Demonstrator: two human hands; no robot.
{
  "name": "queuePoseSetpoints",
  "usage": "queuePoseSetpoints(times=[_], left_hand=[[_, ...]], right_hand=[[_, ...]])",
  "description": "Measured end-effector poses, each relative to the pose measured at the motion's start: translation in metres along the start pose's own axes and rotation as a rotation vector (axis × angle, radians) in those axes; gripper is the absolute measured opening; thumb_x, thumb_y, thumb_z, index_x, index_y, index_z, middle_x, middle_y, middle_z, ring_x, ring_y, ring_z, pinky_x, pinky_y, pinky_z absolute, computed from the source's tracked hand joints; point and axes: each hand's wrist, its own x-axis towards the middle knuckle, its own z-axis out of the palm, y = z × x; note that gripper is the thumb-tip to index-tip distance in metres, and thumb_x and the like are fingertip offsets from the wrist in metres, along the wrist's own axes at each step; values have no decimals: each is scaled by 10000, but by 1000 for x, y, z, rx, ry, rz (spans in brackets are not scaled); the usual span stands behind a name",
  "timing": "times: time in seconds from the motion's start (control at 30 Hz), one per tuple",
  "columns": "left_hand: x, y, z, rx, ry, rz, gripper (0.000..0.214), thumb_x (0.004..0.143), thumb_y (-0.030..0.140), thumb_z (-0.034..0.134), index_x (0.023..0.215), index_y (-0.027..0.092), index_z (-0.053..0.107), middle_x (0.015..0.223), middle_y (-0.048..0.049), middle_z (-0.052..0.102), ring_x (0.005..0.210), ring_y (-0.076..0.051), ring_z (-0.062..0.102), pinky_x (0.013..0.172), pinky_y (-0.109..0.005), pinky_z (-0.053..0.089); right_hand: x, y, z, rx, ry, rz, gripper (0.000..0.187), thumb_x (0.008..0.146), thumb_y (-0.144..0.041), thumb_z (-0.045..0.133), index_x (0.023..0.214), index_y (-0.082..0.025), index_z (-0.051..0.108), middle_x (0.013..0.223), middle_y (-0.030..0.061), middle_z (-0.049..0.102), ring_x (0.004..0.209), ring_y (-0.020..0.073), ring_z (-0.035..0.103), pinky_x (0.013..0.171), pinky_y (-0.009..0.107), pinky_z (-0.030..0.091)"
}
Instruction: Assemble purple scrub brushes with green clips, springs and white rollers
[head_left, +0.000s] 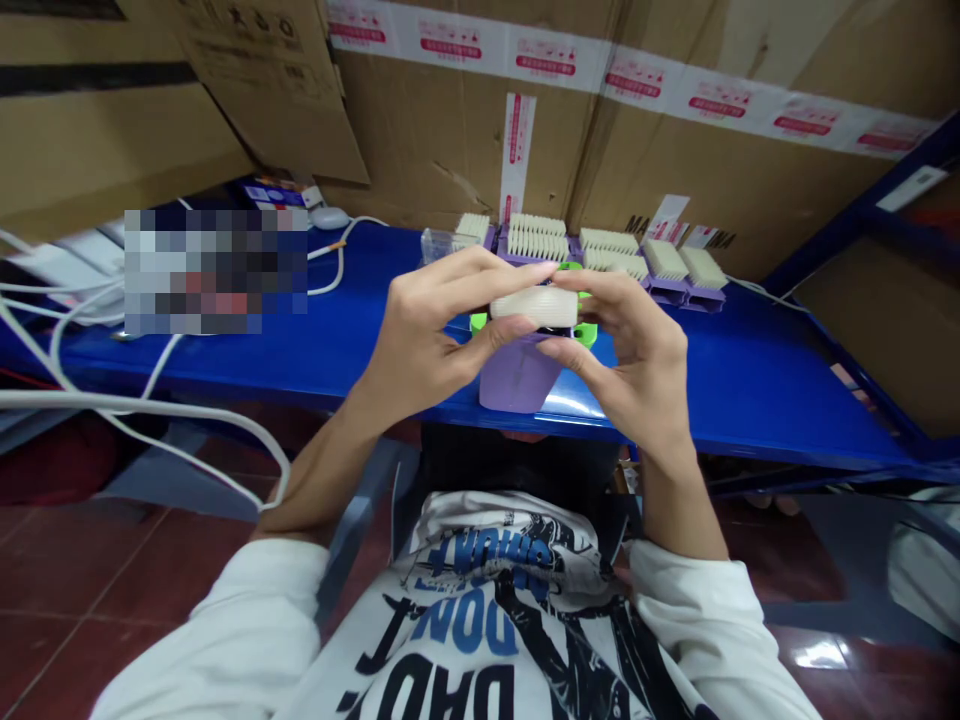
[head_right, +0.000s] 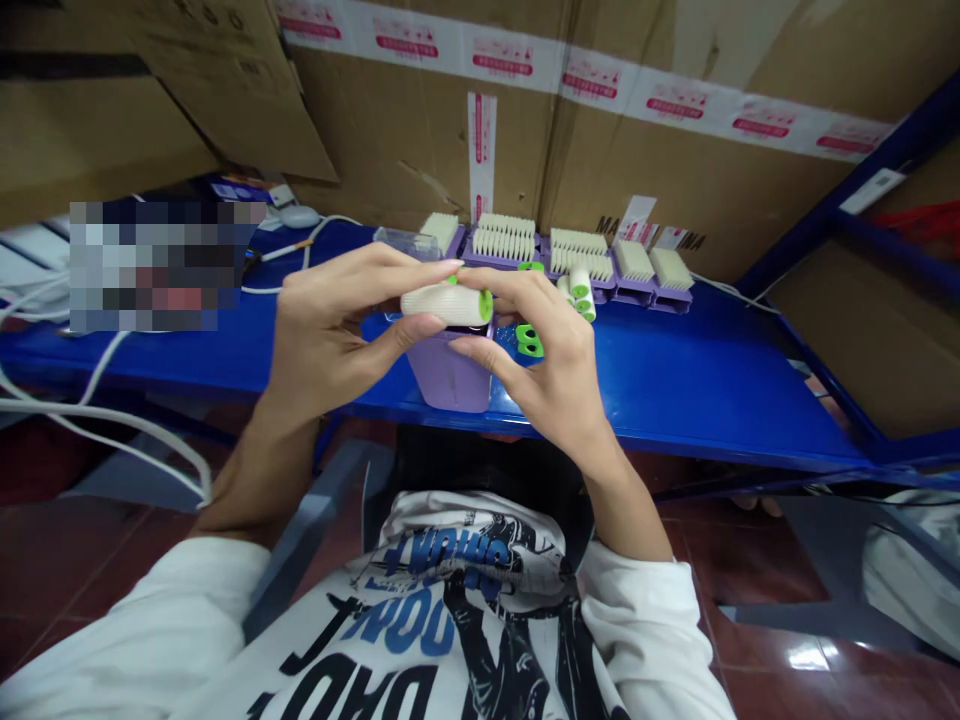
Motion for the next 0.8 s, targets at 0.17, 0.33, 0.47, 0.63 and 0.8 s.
queuePoseSetpoints(times=[0.17, 0.33, 0.47, 0.63, 0.8], left_hand=[[5, -3, -14, 103, -53, 33, 449, 1237, 659, 747, 1492, 334, 922, 1188, -96, 834, 1030, -275, 797, 928, -435, 720], [6, -7, -11, 65, 28, 32, 371, 1207, 603, 829, 1509, 405, 911, 1179, -75, 830, 1028, -289, 799, 900, -458, 734], [8, -4, -11, 27, 22, 43, 323, 1227, 522, 827, 1536, 455, 890, 1195, -59, 842, 1038, -292, 809, 883, -482, 738], [9, 0, -16, 17, -40, 22, 321, 1236, 528, 801, 1528, 433, 898, 1226, -68, 850, 1048, -298, 827, 854, -473, 743], [10, -2, -16, 29, -32, 42, 316, 1240, 494, 803, 1530, 417, 904, 1211, -69, 857, 1029, -282, 819, 863, -444, 715]], right_hand=[[-8, 10, 12, 37, 149, -30, 405, 1115, -521, 873, 1396, -300, 682, 1294, 66, 775, 1162, 252, 832, 1019, 455, 772], [-3, 1, 0, -147, 19, -132, 175, 1119, -415, 882, 1200, -279, 807, 1205, 80, 826, 1143, 285, 816, 1034, 509, 742], [-4, -1, -3, -173, -14, -241, 97, 1161, -307, 821, 1241, -284, 871, 1306, 91, 818, 1179, 262, 816, 1001, 458, 734], [-9, 2, 1, -197, 11, -266, 228, 1176, -283, 788, 1397, -304, 843, 1323, 97, 802, 1220, 276, 807, 1061, 481, 737], [-11, 5, 2, -198, -23, -292, 311, 1195, -254, 750, 1488, -303, 840, 1391, 125, 737, 1267, 275, 786, 1079, 483, 745]])
